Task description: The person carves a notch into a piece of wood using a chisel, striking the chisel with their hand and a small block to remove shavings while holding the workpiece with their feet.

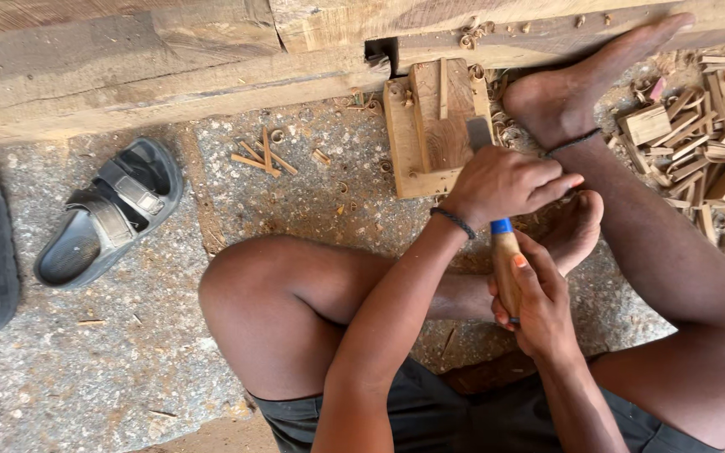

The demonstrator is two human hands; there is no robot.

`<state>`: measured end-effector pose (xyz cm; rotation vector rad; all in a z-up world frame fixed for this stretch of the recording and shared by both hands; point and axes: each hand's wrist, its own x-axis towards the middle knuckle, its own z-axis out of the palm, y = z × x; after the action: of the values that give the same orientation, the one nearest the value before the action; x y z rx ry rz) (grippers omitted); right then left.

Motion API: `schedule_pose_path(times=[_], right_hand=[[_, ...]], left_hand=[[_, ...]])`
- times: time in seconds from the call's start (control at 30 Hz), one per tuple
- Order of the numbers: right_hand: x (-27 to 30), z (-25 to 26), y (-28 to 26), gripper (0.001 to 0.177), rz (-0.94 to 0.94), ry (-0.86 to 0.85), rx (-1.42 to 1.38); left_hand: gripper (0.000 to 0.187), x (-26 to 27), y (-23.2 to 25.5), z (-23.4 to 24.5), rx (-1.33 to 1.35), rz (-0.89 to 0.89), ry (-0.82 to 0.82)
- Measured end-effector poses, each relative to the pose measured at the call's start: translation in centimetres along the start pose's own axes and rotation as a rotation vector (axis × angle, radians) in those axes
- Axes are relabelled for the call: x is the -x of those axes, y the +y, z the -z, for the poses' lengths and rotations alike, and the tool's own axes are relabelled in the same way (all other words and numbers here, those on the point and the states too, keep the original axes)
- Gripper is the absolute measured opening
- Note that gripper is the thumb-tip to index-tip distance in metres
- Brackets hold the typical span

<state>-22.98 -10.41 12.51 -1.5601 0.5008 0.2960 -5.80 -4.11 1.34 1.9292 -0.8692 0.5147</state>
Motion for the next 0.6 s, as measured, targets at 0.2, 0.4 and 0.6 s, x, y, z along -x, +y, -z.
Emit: schedule_pose_path(times=[0.2, 0.4, 0.6], right_hand=[[-1.3, -1.5, 0.0, 0.052, -0.046, -0.069, -0.022], [-1.3, -1.7, 0.3, 0.051, -0.069, -0.090, -0.016], [-1.5, -1.7, 0.4, 0.049, -0.078, -0.081, 0.034]], left_hand=[[0.054, 0.5, -1.4, 2.7, -0.051, 0.096, -0.047], [0.054, 0.7, -1.0, 3.3, -0.022, 0.171, -0.119], [0.056, 0.8, -1.4, 3.8, -0.031, 0.184, -0.127]])
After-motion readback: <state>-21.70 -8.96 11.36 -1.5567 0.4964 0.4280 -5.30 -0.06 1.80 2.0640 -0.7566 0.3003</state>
